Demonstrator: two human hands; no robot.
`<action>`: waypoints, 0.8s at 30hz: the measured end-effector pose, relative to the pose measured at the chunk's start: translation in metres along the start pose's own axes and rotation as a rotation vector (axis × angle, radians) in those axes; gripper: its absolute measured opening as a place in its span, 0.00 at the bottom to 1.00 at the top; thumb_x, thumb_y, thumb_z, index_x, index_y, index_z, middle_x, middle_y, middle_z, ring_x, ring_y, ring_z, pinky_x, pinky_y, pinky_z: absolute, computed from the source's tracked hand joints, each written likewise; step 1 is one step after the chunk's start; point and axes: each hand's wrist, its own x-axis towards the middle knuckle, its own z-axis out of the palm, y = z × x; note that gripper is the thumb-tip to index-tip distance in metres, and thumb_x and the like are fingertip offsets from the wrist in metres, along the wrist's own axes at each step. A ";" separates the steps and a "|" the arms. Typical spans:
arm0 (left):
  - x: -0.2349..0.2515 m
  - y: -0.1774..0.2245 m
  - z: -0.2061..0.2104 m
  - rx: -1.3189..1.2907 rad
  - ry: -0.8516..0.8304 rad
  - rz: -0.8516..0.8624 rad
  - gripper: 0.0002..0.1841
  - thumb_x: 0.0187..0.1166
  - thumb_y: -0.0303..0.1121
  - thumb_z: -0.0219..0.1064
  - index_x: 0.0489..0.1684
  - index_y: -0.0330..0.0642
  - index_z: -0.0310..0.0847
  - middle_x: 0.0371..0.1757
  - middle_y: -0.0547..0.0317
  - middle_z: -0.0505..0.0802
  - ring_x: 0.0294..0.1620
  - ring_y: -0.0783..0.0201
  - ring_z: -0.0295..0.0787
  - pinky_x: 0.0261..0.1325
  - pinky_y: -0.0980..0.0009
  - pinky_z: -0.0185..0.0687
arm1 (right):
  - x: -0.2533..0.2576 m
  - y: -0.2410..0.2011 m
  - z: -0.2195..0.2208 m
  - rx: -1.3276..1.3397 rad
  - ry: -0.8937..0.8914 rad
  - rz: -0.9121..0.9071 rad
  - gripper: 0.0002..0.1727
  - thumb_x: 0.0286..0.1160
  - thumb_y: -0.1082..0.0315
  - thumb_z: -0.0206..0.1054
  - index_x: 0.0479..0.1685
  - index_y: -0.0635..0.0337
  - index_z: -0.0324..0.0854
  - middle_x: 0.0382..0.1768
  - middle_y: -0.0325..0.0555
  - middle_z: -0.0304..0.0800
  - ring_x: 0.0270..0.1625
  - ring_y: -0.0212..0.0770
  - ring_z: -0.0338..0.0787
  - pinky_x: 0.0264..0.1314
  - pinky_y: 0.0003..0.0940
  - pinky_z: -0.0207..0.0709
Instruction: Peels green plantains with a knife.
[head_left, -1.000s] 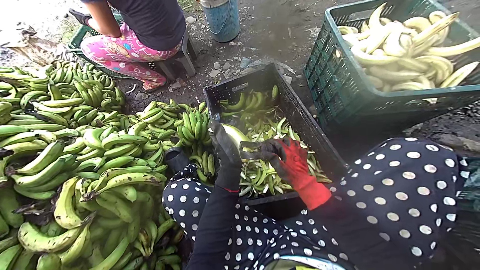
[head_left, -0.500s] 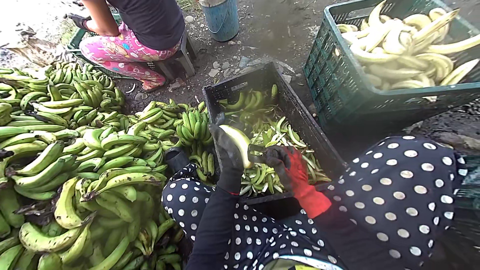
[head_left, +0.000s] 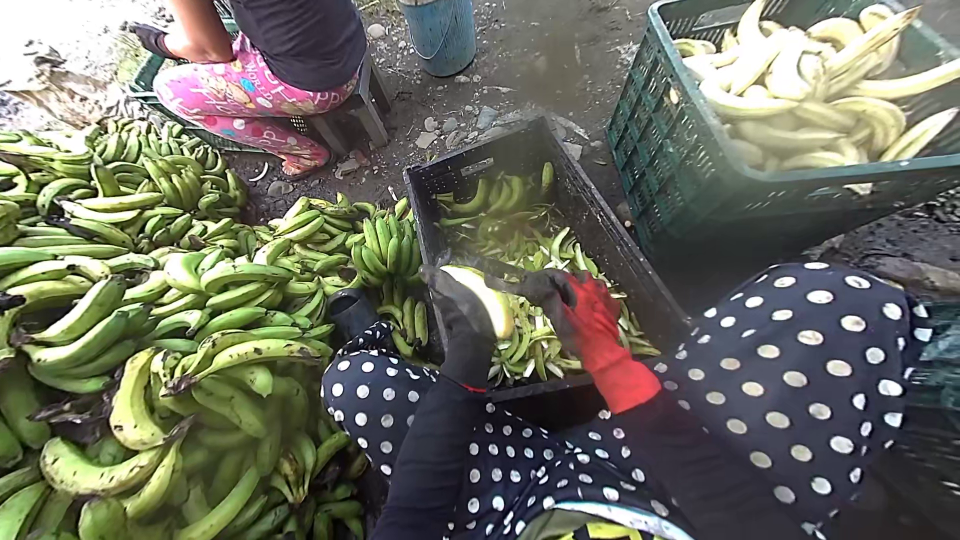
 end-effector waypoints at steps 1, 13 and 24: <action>0.003 0.001 0.000 -0.050 0.011 0.023 0.33 0.94 0.49 0.31 0.86 0.33 0.58 0.79 0.32 0.74 0.78 0.44 0.71 0.79 0.46 0.67 | 0.003 0.004 0.000 -0.010 0.005 -0.049 0.29 0.80 0.42 0.58 0.69 0.48 0.86 0.67 0.67 0.84 0.72 0.72 0.79 0.66 0.77 0.65; 0.026 0.006 0.000 -0.316 -0.009 0.213 0.37 0.85 0.68 0.40 0.88 0.57 0.60 0.77 0.54 0.79 0.72 0.57 0.78 0.71 0.48 0.77 | -0.011 0.008 0.027 1.055 -0.170 0.004 0.40 0.88 0.35 0.32 0.76 0.58 0.71 0.34 0.40 0.89 0.34 0.38 0.90 0.34 0.36 0.85; 0.016 0.009 0.002 -0.254 -0.077 0.328 0.17 0.84 0.42 0.65 0.67 0.53 0.75 0.47 0.67 0.89 0.43 0.74 0.86 0.47 0.70 0.86 | -0.005 -0.023 0.038 1.170 -0.371 0.044 0.17 0.77 0.63 0.71 0.59 0.63 0.83 0.34 0.44 0.91 0.30 0.36 0.90 0.32 0.32 0.87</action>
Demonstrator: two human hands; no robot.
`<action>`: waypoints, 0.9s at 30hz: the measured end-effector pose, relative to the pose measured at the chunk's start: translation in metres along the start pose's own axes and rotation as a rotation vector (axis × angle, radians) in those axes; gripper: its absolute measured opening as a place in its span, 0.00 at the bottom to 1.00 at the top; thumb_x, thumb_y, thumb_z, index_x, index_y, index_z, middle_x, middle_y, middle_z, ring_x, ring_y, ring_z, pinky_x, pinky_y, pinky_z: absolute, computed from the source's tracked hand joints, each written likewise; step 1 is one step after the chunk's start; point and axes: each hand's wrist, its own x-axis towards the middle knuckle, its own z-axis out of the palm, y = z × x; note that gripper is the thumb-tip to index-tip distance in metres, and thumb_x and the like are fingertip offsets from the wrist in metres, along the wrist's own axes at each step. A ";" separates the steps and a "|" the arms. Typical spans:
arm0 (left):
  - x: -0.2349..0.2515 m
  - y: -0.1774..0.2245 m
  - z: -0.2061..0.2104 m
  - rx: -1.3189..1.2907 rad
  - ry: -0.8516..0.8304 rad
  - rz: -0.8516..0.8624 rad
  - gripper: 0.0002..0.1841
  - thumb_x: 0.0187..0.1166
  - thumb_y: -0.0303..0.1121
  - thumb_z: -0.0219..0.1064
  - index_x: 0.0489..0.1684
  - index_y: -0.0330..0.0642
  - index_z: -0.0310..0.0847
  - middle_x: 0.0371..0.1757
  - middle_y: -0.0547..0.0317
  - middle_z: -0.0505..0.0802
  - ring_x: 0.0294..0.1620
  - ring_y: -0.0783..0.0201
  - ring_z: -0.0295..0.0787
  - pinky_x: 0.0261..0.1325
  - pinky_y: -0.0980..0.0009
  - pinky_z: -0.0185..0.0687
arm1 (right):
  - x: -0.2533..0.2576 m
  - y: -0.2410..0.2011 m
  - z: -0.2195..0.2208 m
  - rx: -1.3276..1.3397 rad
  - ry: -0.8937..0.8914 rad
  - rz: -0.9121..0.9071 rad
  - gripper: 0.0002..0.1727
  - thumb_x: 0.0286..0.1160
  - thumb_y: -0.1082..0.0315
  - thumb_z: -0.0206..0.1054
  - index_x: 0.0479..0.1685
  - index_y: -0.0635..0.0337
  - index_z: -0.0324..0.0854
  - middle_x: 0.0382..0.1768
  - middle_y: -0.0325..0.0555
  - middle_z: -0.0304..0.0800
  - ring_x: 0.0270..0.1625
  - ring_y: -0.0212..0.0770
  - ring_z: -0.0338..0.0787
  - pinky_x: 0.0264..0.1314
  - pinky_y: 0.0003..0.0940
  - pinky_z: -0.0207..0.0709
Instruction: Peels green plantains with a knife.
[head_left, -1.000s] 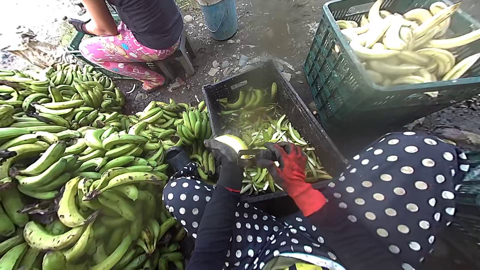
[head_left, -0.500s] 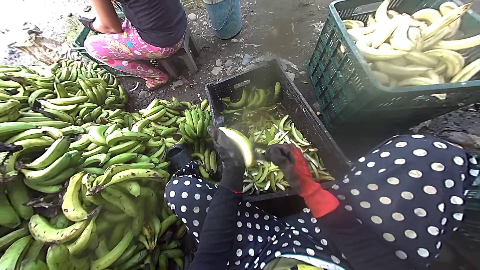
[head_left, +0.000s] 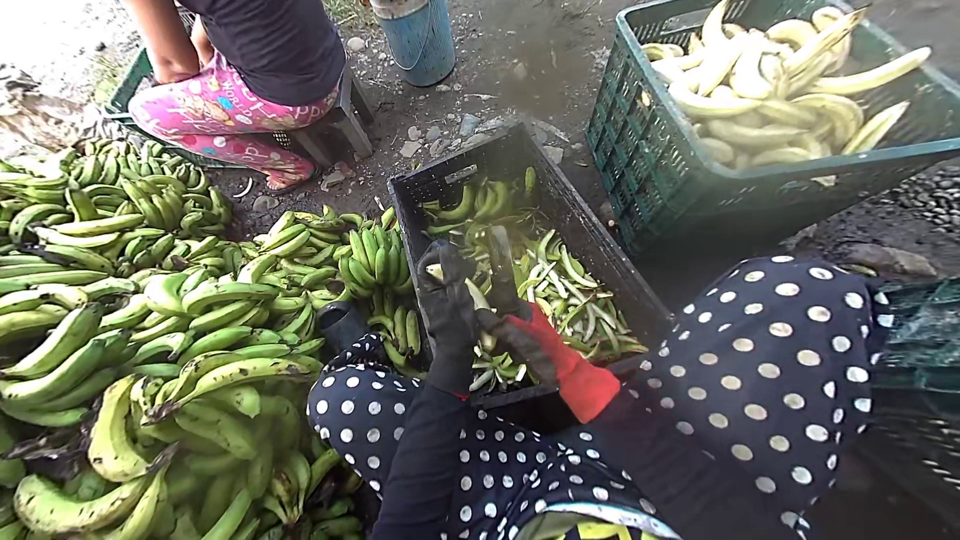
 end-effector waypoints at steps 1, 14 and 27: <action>0.000 0.002 -0.001 0.024 0.013 -0.017 0.18 0.82 0.40 0.66 0.68 0.53 0.73 0.46 0.66 0.88 0.42 0.74 0.86 0.45 0.69 0.87 | -0.003 -0.005 0.001 0.009 -0.030 0.027 0.15 0.78 0.64 0.71 0.57 0.63 0.83 0.33 0.42 0.91 0.29 0.34 0.89 0.31 0.29 0.87; 0.006 0.013 -0.009 0.097 -0.071 0.168 0.29 0.89 0.62 0.39 0.53 0.54 0.83 0.38 0.66 0.89 0.37 0.71 0.87 0.39 0.65 0.86 | -0.020 -0.008 0.003 0.065 -0.099 -0.060 0.22 0.60 0.67 0.82 0.54 0.62 0.83 0.36 0.41 0.92 0.34 0.33 0.90 0.39 0.27 0.86; 0.006 0.002 -0.007 0.032 -0.181 0.020 0.31 0.88 0.62 0.37 0.56 0.52 0.82 0.42 0.64 0.89 0.39 0.71 0.86 0.42 0.67 0.86 | -0.018 0.009 -0.017 -0.080 -0.106 -0.248 0.27 0.57 0.65 0.84 0.57 0.64 0.83 0.45 0.35 0.94 0.50 0.23 0.91 0.60 0.21 0.85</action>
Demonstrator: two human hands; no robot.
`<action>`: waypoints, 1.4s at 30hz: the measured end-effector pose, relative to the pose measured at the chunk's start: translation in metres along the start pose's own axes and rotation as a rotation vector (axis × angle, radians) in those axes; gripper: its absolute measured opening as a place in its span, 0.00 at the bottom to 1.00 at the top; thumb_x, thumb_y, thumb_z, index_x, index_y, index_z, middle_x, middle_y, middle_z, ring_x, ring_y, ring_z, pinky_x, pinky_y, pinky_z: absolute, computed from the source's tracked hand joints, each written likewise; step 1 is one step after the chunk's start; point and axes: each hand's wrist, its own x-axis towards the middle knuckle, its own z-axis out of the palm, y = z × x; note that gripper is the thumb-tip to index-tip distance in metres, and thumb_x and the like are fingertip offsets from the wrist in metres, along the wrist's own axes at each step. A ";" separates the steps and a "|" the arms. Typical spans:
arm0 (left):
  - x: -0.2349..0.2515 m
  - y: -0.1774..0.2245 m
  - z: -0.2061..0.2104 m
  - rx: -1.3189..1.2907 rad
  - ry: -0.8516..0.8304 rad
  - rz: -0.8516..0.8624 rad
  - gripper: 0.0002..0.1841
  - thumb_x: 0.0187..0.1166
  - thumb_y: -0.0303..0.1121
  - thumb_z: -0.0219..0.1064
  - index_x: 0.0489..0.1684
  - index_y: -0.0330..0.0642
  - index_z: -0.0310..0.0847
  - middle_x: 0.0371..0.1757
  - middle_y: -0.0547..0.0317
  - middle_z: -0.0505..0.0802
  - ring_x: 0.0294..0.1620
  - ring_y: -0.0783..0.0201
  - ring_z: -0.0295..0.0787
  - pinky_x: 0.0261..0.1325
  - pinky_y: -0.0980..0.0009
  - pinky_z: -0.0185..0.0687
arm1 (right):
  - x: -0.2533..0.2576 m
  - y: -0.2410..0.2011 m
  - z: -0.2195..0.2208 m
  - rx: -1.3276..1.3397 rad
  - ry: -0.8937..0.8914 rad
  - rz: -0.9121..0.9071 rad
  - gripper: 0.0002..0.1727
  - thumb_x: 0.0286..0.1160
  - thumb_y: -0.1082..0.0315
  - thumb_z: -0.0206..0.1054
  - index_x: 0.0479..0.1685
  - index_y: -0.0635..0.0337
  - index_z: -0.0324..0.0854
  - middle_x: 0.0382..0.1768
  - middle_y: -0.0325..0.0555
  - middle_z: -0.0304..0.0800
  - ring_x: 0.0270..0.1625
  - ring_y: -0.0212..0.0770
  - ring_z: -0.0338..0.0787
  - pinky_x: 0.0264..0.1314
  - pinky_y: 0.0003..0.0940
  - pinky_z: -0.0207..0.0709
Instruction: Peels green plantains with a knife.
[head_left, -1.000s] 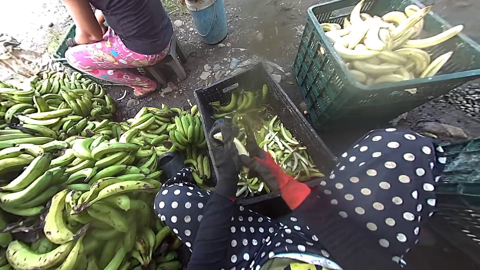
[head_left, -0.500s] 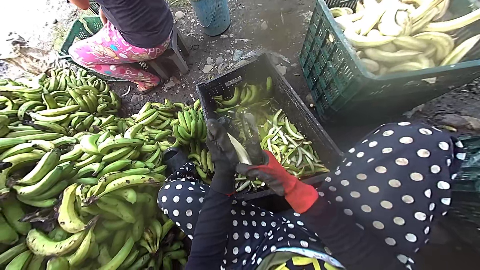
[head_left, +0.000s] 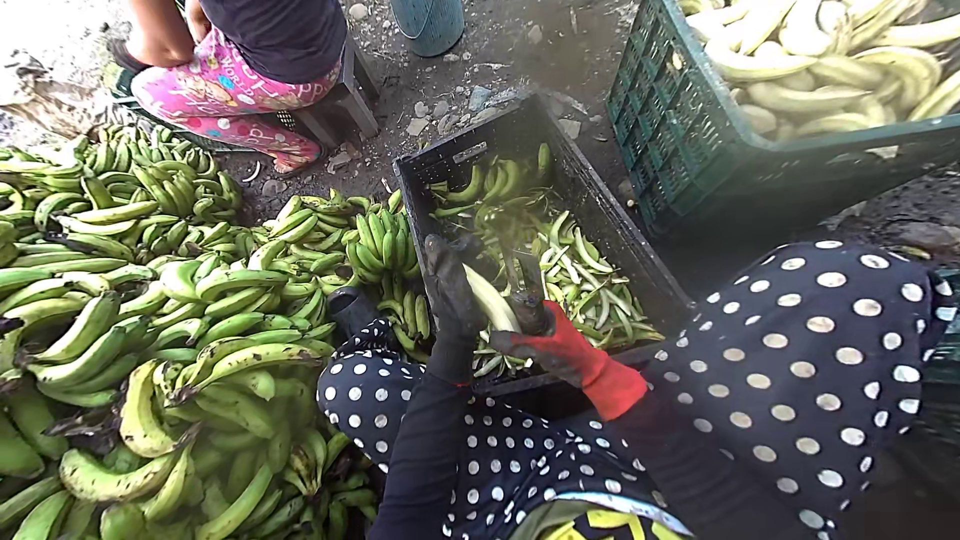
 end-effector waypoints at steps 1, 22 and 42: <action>0.000 -0.001 0.000 -0.016 -0.009 -0.010 0.31 0.89 0.61 0.36 0.54 0.52 0.83 0.40 0.65 0.89 0.36 0.71 0.85 0.39 0.68 0.85 | 0.000 0.000 -0.001 -0.009 -0.001 -0.009 0.26 0.57 0.65 0.84 0.56 0.64 0.84 0.44 0.34 0.94 0.49 0.22 0.91 0.60 0.21 0.85; 0.004 -0.019 -0.002 -0.276 -0.173 -0.174 0.32 0.86 0.67 0.33 0.43 0.56 0.81 0.29 0.67 0.82 0.23 0.71 0.76 0.26 0.69 0.79 | 0.003 0.008 -0.014 -0.177 -0.069 -0.123 0.26 0.60 0.59 0.84 0.55 0.64 0.85 0.46 0.32 0.93 0.51 0.16 0.88 0.62 0.17 0.82; 0.002 -0.013 0.000 -0.401 -0.216 -0.313 0.32 0.85 0.67 0.32 0.41 0.58 0.80 0.25 0.68 0.81 0.21 0.70 0.77 0.27 0.67 0.82 | 0.004 0.009 -0.020 -0.319 -0.109 -0.203 0.27 0.62 0.55 0.82 0.55 0.66 0.86 0.46 0.36 0.93 0.51 0.14 0.86 0.61 0.15 0.79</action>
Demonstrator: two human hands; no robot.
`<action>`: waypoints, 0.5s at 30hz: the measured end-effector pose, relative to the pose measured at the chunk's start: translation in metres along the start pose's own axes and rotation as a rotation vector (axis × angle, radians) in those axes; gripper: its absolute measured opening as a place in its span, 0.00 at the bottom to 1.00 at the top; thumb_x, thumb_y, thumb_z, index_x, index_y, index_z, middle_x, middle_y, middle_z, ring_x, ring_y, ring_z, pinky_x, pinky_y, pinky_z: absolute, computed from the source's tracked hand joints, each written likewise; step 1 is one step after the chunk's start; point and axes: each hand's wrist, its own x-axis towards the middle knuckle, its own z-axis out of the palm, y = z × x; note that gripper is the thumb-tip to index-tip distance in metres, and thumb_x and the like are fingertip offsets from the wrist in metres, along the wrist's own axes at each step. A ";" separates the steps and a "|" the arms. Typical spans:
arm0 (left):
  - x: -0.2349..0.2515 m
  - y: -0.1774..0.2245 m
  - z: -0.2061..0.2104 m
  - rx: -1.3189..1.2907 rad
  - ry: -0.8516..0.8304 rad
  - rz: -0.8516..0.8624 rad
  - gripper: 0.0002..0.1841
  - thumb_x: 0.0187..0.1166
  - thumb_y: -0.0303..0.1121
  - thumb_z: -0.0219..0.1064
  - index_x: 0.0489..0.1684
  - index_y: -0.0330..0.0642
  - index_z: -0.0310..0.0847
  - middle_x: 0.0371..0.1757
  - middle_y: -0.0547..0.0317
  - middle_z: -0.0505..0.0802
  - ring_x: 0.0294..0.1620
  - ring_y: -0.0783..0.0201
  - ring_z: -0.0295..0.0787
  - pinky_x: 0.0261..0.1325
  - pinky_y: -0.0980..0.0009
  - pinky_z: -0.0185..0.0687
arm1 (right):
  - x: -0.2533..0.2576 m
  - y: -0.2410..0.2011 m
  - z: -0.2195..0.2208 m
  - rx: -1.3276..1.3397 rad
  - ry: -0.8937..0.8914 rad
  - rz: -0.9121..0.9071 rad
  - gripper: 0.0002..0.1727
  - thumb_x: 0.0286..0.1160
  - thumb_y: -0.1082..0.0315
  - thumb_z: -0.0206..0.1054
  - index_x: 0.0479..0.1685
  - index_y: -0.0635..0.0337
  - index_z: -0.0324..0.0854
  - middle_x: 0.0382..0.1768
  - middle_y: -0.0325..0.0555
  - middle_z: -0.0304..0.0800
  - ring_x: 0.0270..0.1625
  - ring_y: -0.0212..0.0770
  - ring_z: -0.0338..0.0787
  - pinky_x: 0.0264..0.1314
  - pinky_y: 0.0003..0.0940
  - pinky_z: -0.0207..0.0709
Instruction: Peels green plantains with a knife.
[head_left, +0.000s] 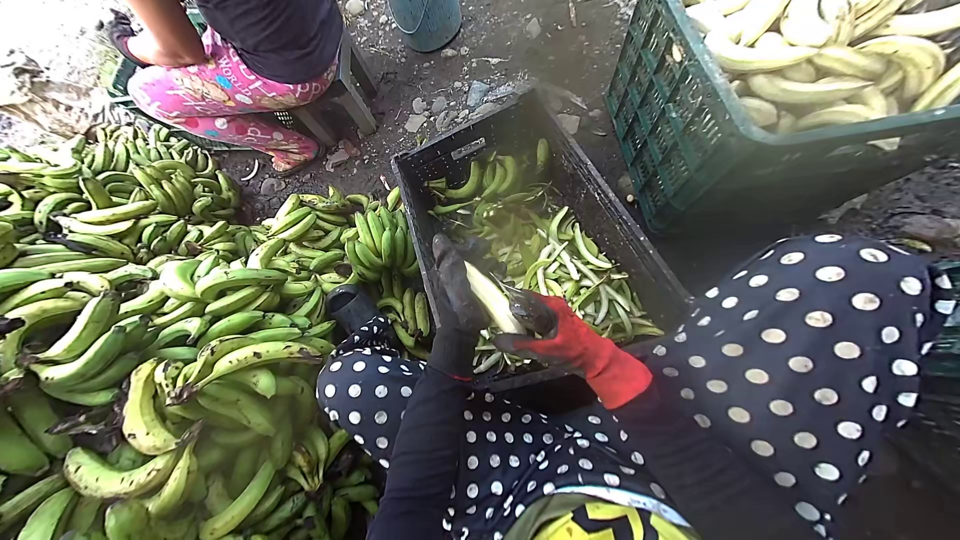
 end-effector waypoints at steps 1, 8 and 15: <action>-0.001 0.000 0.000 0.008 0.006 -0.012 0.32 0.86 0.67 0.32 0.42 0.58 0.80 0.25 0.68 0.81 0.21 0.70 0.77 0.27 0.67 0.82 | 0.000 0.000 0.000 -0.003 0.001 -0.001 0.27 0.62 0.55 0.82 0.54 0.66 0.86 0.46 0.35 0.93 0.51 0.14 0.86 0.60 0.15 0.79; 0.001 -0.003 0.000 0.016 0.022 0.021 0.31 0.87 0.65 0.33 0.43 0.57 0.81 0.25 0.68 0.82 0.22 0.71 0.78 0.27 0.69 0.82 | 0.000 0.001 -0.001 -0.011 0.008 0.007 0.28 0.62 0.54 0.82 0.56 0.66 0.86 0.46 0.36 0.93 0.51 0.15 0.86 0.60 0.16 0.80; 0.006 -0.018 -0.001 0.150 0.012 0.121 0.39 0.81 0.73 0.32 0.62 0.56 0.80 0.42 0.63 0.89 0.40 0.65 0.88 0.45 0.59 0.88 | 0.003 0.006 -0.001 0.029 0.194 0.162 0.25 0.57 0.55 0.84 0.50 0.61 0.86 0.40 0.31 0.92 0.46 0.17 0.88 0.56 0.18 0.83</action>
